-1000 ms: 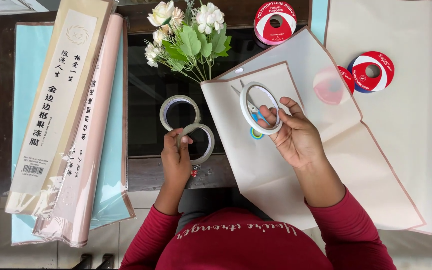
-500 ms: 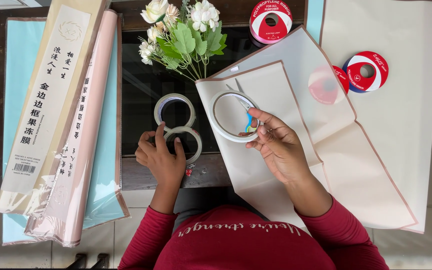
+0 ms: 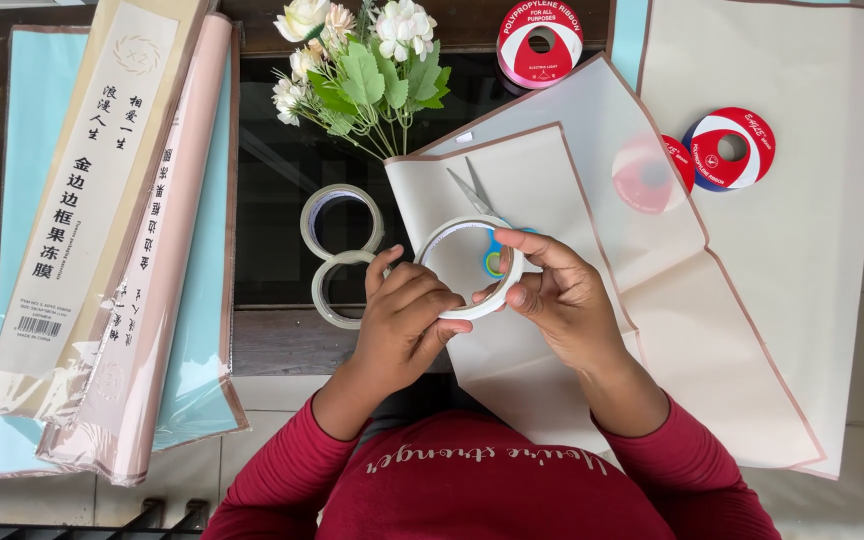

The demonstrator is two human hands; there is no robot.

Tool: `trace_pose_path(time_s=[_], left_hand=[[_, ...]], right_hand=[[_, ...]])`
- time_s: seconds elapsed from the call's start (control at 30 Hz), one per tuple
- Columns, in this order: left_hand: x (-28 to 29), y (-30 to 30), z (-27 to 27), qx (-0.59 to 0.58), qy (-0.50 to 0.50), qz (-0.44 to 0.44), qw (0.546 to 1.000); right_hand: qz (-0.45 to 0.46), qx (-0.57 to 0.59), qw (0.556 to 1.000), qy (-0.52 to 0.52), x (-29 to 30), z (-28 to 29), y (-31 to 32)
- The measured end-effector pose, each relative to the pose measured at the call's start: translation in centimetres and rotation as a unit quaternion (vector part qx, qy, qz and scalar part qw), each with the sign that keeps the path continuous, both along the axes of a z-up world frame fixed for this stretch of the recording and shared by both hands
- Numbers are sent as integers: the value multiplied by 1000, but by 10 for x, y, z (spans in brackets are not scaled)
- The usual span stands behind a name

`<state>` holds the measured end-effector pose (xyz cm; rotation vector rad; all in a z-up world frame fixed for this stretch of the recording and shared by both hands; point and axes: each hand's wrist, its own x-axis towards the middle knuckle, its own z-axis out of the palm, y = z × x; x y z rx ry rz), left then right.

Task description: The person cuts a strip of double-sided tape and applies it to the edge of a sheet of wrapping paper. They then place a bouquet of artificial flowers onto the paper and begin folding the paper around the stems, pressing the tape to secure the wrap.

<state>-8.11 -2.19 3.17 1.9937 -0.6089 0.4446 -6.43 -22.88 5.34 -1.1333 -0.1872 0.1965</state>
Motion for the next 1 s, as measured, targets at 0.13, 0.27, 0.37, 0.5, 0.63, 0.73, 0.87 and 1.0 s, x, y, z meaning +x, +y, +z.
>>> trace_pose_path(time_s=[0.13,0.27,0.37,0.5,0.63,0.73,0.87,1.0], left_hand=[[-7,-15,-2,-38,27,4,999],[-8,-26,0,-67,52,-17,996],[-1,-32,5,-77,54,-32,995],[4,-33,11,-39,42,-48,997],[14,-26,1,22,-4,-23,999],[15,-22,-13,90,-81,29,992],[25,-14,-9,157,-120,57,979],[27,-16,20,1,52,-20,998]], right_hand=[[24,-12,1000,-9,1,7,-8],[65,-15,997,-43,7,14,-13],[76,-32,995,-62,16,15,-16],[72,-18,995,-66,19,27,-19],[75,-6,995,-67,26,24,-24],[94,40,993,-53,28,12,-26],[97,58,992,-56,33,7,-26],[95,-18,990,-100,29,0,-21]])
